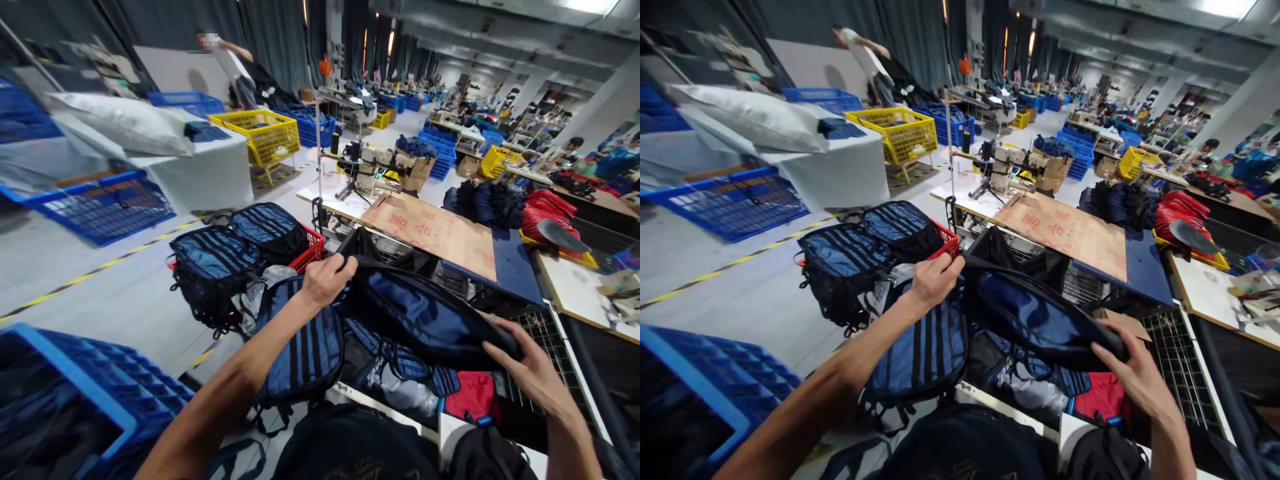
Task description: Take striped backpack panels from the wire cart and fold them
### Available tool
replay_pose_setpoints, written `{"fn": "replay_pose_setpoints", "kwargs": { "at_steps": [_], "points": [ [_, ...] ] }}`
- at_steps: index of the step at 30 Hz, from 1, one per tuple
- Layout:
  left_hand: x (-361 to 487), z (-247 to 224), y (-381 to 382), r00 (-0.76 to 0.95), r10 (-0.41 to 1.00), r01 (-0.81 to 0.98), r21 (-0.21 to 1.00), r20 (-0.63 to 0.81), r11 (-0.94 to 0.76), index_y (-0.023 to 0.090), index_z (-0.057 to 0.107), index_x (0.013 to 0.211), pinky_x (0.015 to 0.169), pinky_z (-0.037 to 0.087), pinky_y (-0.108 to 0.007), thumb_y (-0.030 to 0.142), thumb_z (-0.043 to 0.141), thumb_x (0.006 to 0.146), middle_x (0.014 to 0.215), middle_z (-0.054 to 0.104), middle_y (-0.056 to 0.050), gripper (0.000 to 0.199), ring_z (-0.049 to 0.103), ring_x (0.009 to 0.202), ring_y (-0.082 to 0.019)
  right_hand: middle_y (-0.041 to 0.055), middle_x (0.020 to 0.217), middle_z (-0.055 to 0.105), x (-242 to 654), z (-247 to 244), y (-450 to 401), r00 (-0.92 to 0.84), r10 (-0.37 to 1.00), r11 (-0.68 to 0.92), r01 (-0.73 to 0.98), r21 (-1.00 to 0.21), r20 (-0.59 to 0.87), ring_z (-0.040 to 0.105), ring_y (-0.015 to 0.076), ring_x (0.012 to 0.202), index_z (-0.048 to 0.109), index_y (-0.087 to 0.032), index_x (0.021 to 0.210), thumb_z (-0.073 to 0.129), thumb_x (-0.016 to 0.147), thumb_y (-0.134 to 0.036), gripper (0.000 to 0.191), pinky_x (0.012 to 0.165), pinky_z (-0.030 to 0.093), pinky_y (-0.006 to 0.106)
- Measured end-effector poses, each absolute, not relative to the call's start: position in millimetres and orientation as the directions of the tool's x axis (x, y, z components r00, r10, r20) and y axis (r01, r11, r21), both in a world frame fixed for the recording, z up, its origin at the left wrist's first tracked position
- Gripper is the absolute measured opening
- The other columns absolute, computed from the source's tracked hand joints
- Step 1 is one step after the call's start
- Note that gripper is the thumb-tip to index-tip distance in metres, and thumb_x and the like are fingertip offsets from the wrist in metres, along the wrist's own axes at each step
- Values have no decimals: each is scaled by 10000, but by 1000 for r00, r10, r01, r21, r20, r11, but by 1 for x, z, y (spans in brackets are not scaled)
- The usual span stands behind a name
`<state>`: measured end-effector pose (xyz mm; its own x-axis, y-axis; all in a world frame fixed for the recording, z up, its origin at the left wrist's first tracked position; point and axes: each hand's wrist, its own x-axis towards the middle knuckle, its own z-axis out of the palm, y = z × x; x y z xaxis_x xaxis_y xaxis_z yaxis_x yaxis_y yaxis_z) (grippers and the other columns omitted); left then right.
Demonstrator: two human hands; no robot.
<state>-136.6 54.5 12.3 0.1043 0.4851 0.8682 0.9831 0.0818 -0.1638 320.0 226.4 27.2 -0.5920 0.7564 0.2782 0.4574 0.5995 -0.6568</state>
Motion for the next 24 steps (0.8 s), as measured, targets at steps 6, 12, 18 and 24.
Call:
{"fn": "replay_pose_setpoints", "kwargs": {
  "at_steps": [6, 12, 18, 24],
  "points": [
    [-66, 38, 58, 316, 460, 946, -243, 830, -213, 251, 657, 1240, 626, 447, -252, 114, 603, 1033, 757, 573, 47, 253, 596, 651, -118, 49, 1087, 858, 249, 9, 189, -676, 548, 836, 467, -289, 493, 829, 216, 880, 788, -274, 1320, 579, 1142, -446, 324, 784, 614, 278],
    [-79, 23, 52, 181, 689, 983, -98, 702, -159, 193, 691, 1215, 623, 454, -313, 111, 537, 1060, 784, 655, 2, 233, 626, 686, -161, 14, 975, 855, 238, 10, 184, -715, 405, 892, 445, -75, 570, 806, 148, 781, 817, -269, 1268, 591, 1145, -303, 260, 674, 517, 239],
    [-112, 42, 53, -176, 784, 864, 475, 595, -167, 206, 734, 1017, 797, 487, -340, 442, 582, 1102, 919, 690, -45, 293, 629, 883, -206, 55, 975, 858, 251, 29, 195, -574, 508, 850, 454, -267, 643, 790, 189, 764, 855, -237, 1167, 603, 1120, -468, 345, 689, 546, 260],
    [-122, 32, 6, 28, 996, -32, 996, 89, -88, 187, 591, 865, 625, 423, -261, 771, 841, 790, 761, 589, 17, 640, 537, 683, -140, 56, 862, 792, 265, 35, 231, -235, 830, 547, 519, -657, 506, 682, 211, 734, 855, -172, 1117, 680, 953, -760, 635, 654, 520, 282]
  ]
}}
